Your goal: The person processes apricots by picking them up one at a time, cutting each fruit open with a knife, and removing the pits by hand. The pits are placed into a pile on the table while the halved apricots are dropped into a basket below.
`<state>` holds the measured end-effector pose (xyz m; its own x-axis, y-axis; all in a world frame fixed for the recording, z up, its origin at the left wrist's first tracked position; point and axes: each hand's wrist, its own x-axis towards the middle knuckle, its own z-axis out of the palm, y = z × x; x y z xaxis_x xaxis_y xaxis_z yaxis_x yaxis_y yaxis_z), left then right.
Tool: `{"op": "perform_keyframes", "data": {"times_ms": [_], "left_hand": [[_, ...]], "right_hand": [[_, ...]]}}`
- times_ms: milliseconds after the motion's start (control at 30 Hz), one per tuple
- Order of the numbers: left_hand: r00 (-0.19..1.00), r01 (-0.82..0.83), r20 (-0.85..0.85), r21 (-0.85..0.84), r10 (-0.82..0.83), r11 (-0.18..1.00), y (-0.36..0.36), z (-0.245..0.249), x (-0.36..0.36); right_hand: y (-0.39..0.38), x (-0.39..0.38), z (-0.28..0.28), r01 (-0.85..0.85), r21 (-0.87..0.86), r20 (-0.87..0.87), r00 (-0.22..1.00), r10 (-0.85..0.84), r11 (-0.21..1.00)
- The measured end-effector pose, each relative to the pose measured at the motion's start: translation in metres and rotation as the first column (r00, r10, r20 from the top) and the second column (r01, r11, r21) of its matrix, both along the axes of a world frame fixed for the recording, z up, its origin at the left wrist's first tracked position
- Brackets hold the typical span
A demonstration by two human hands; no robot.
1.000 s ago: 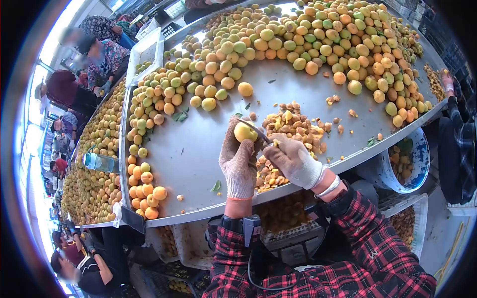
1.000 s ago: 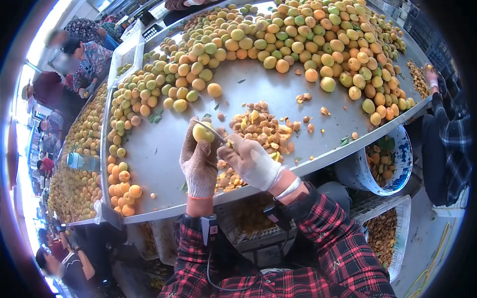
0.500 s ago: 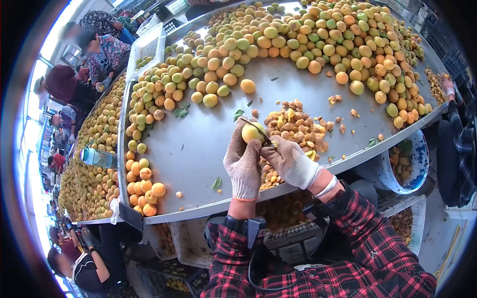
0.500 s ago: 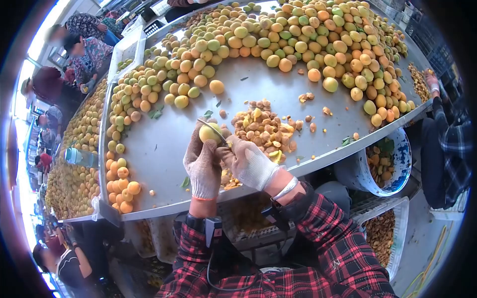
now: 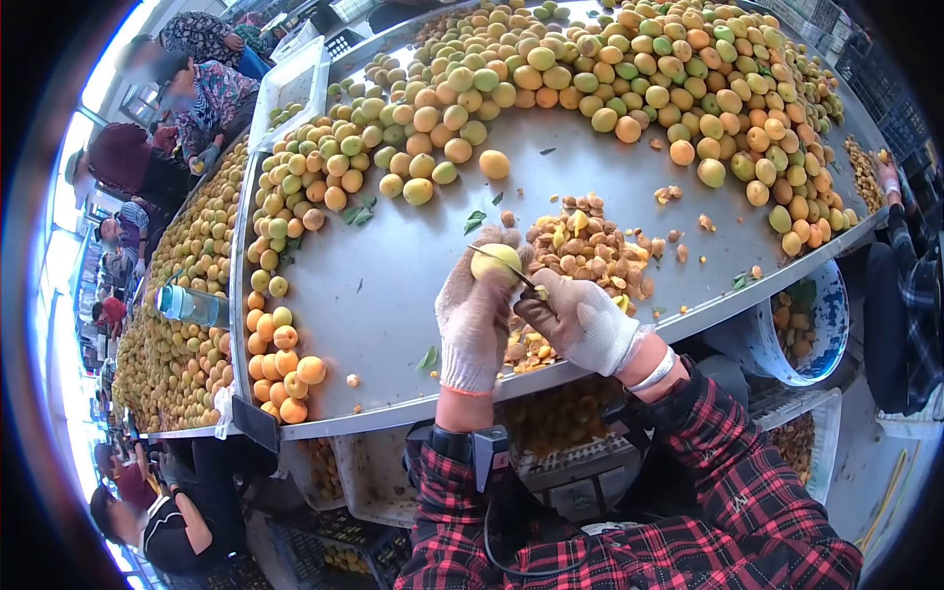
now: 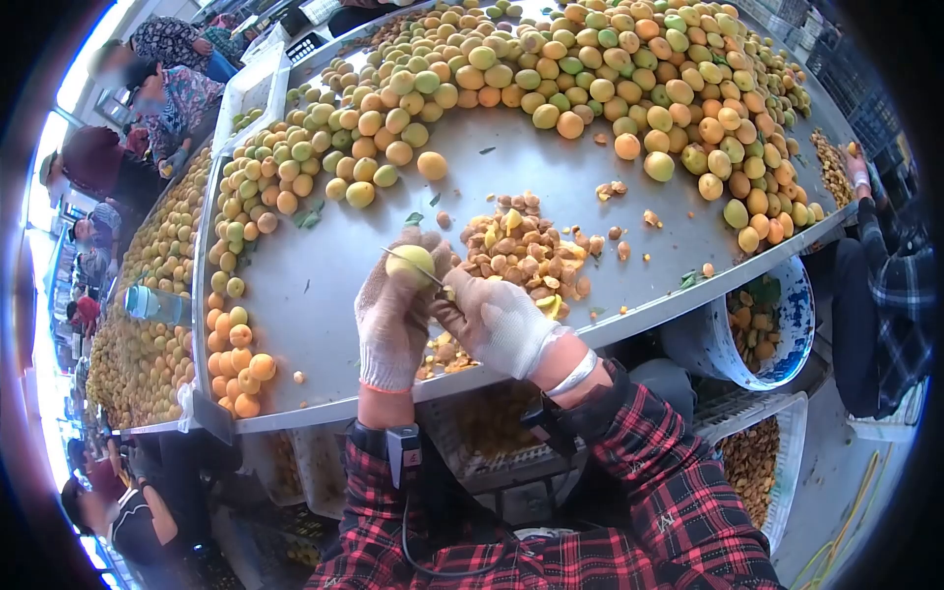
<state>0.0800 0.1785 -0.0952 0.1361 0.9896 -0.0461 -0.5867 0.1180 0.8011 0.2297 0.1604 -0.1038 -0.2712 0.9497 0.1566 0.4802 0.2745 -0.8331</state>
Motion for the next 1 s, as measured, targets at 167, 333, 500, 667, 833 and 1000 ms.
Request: {"op": "perform_keyframes", "data": {"times_ms": [167, 333, 500, 667, 833, 1000], "left_hand": [[0.939, 0.028, -0.343, 0.116, 0.013, 0.993, -0.003, 0.001, 0.005], [0.991, 0.129, 0.038, -0.065, -0.127, 0.99, -0.007, -0.016, 0.0], [0.988, 0.112, -0.107, -0.028, -0.114, 0.993, -0.001, -0.004, -0.005], [0.789, -0.037, -0.596, 0.194, 0.147, 0.98, -0.004, 0.006, -0.001], [0.998, 0.029, 0.045, 0.115, -0.035, 0.993, -0.007, -0.006, 0.001], [0.973, 0.167, 0.16, 0.022, -0.168, 0.986, -0.007, -0.004, 0.001]], "right_hand": [[0.0, 0.002, -0.001, -0.013, 0.029, -0.031, 0.999, 0.014, 0.999], [0.0, 0.005, -0.001, 0.003, 0.095, -0.077, 0.997, 0.005, 0.996], [0.007, 0.009, -0.006, -0.069, 0.111, -0.011, 0.997, 0.07, 0.991], [0.0, 0.0, -0.005, -0.016, 0.17, 0.069, 0.998, 0.004, 0.985], [-0.004, -0.002, 0.005, 0.015, 0.126, -0.049, 0.999, -0.009, 0.992], [0.0, -0.002, 0.002, 0.02, 0.104, -0.002, 1.0, -0.02, 0.994]]}}
